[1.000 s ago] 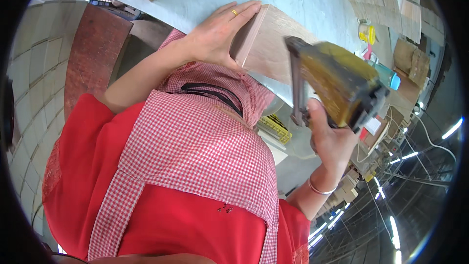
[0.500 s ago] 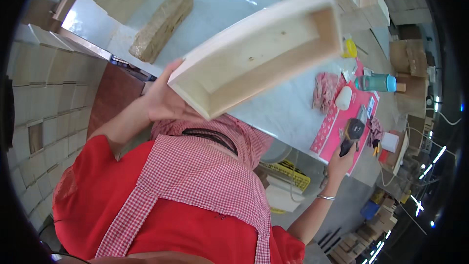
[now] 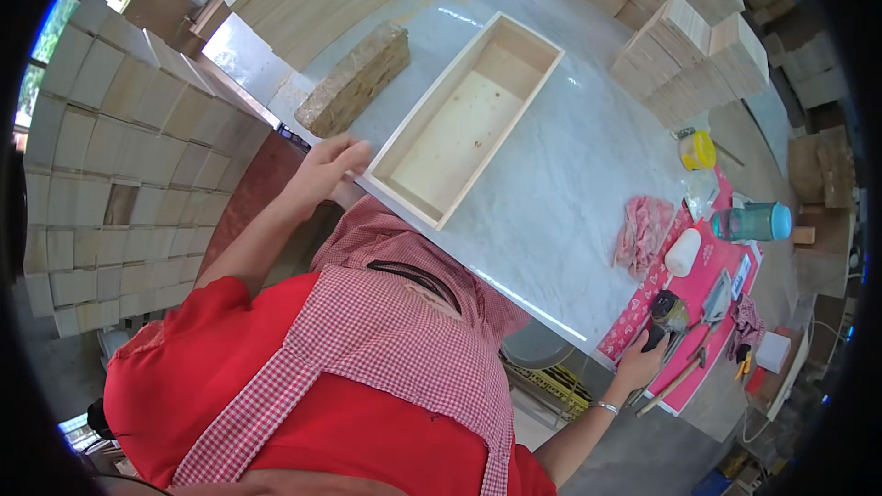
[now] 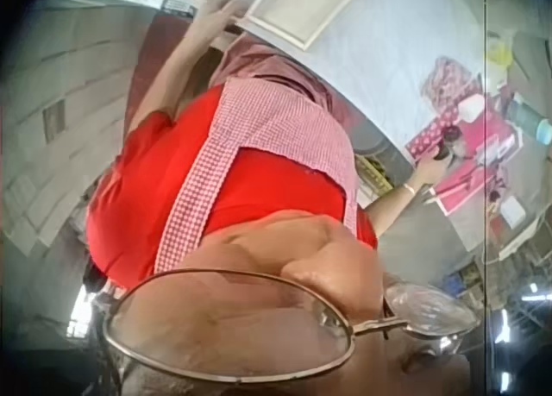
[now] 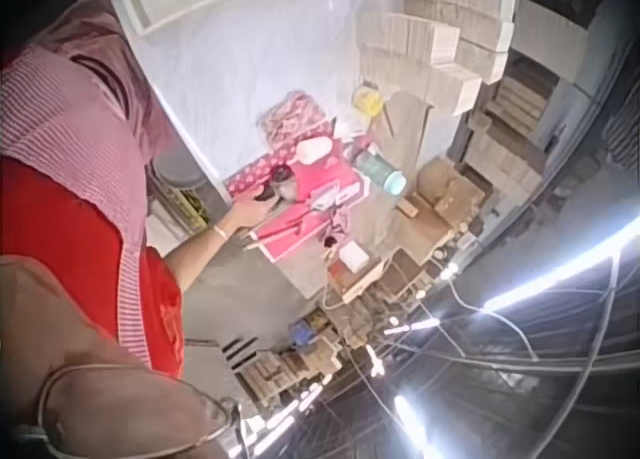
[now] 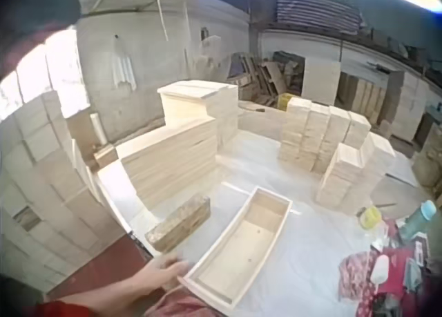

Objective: Assembling small wooden boxes by gluing and stapling wood pieces together.

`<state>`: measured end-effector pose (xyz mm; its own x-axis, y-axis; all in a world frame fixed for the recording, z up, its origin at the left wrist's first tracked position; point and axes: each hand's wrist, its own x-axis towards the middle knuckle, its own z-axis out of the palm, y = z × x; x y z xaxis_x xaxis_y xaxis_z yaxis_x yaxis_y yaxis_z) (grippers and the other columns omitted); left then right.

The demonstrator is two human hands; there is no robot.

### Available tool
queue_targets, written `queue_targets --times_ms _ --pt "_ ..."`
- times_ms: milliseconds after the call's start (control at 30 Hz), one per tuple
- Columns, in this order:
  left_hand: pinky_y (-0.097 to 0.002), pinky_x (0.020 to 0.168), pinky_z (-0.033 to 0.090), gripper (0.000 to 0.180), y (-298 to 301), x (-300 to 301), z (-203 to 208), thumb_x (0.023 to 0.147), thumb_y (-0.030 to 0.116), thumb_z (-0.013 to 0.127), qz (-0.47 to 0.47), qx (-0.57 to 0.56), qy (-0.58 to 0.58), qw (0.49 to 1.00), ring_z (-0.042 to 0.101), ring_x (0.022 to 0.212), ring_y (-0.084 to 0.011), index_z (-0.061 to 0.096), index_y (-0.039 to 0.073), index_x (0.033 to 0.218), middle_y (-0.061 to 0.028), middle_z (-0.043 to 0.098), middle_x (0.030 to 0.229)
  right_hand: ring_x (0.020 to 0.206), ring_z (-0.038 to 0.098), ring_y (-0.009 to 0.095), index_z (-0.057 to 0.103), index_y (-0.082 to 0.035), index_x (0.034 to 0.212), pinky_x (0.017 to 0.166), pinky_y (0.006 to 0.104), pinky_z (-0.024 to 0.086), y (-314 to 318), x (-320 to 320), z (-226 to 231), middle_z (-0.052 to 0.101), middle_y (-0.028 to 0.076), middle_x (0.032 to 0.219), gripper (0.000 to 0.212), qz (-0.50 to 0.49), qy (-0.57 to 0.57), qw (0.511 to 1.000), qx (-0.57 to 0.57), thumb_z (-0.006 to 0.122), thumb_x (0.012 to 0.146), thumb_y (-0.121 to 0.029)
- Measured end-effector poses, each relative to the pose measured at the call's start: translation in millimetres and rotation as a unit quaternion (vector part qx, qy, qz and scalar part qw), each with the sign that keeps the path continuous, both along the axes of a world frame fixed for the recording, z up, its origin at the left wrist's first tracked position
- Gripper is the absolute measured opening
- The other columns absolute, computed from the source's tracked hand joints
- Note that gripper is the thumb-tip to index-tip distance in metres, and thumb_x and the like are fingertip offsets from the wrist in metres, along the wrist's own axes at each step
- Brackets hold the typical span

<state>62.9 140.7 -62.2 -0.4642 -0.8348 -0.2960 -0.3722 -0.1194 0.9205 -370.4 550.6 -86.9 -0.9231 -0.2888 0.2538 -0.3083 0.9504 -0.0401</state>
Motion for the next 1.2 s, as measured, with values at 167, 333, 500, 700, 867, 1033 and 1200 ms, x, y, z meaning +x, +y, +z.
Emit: queue_targets --times_ms 167,333,500,700,867,1033,1200 --pt "-0.0392 0.074 0.053 0.042 -13.1 -34.2 0.8 0.089 0.035 0.063 -0.064 -0.186 -0.124 0.973 0.068 0.083 -0.0283 0.066 -0.004 0.105 -0.0167 0.07 0.087 0.101 0.061 0.043 0.059 0.004 0.123 0.09 0.0474 0.047 -31.6 8.9 0.8 0.066 0.025 0.11 0.045 0.147 0.095 0.982 -0.076 0.063 0.091 -0.028" --pt "-0.0442 0.065 0.052 0.036 -8.2 -51.5 -38.3 0.084 0.032 0.064 -0.073 -0.201 -0.182 0.96 0.067 0.068 -0.0332 0.069 -0.003 0.08 -0.0231 0.065 0.071 0.108 0.057 0.041 0.062 0.004 0.119 0.097 0.0493 0.043 -76.7 78.2 -22.0 0.063 0.024 0.115 0.039 0.242 0.036 0.946 -0.214 0.065 0.091 -0.021" --pt "-0.0418 0.078 0.052 0.042 10.9 -12.6 59.4 0.091 0.033 0.059 0.073 -0.267 -0.032 0.96 0.068 0.085 -0.0274 0.062 0.0 0.118 -0.0207 0.07 0.093 0.108 0.06 0.038 0.06 0.006 0.122 0.097 0.0447 0.045 -159.6 96.4 -83.2 0.064 0.023 0.116 0.042 0.377 -0.061 0.892 -0.239 0.061 0.093 -0.023" --pt "-0.0441 0.068 0.051 0.034 43.3 163.2 203.3 0.092 0.032 0.061 0.358 -0.61 -0.124 0.696 0.067 0.078 -0.0313 0.062 -0.002 0.098 -0.0204 0.066 0.083 0.09 0.064 0.035 0.069 -0.005 0.092 0.08 0.05 0.05 -203.7 117.2 -58.0 0.069 0.014 0.093 0.022 0.532 0.143 0.819 -0.157 0.066 0.081 -0.024" --pt "-0.0293 0.075 0.049 0.031 95.2 335.9 286.0 0.093 0.028 0.062 0.623 -0.521 -0.019 0.582 0.059 0.079 -0.012 0.067 0.001 0.107 -0.0021 0.067 0.088 0.094 0.062 0.03 0.068 -0.012 0.087 0.084 0.0476 0.046 -223.7 92.9 -99.1 0.067 0.006 0.093 0.022 0.479 0.226 0.816 -0.231 0.062 0.084 -0.033" --pt "-0.047 0.079 0.053 0.045 249.1 571.3 295.8 0.09 0.031 0.062 0.627 -0.603 0.12 0.478 0.065 0.092 -0.0382 0.059 0.004 0.126 -0.0193 0.062 0.114 0.093 0.062 0.031 0.068 -0.011 0.086 0.083 0.0481 0.046 -265.3 110.5 -113.2 0.067 0.007 0.092 0.022 0.566 0.196 0.761 -0.248 0.062 0.084 -0.032" --pt "-0.0598 0.078 0.05 0.039 303.9 602.4 299.8 0.088 0.03 0.06 0.717 -0.466 0.259 0.45 0.062 0.097 -0.039 0.06 0.004 0.118 -0.0205 0.061 0.113 0.092 0.062 0.031 0.068 -0.01 0.086 0.083 0.0485 0.046 -277.7 118.8 -115.7 0.067 0.008 0.091 0.022 0.579 0.217 0.748 -0.243 0.061 0.083 -0.031"
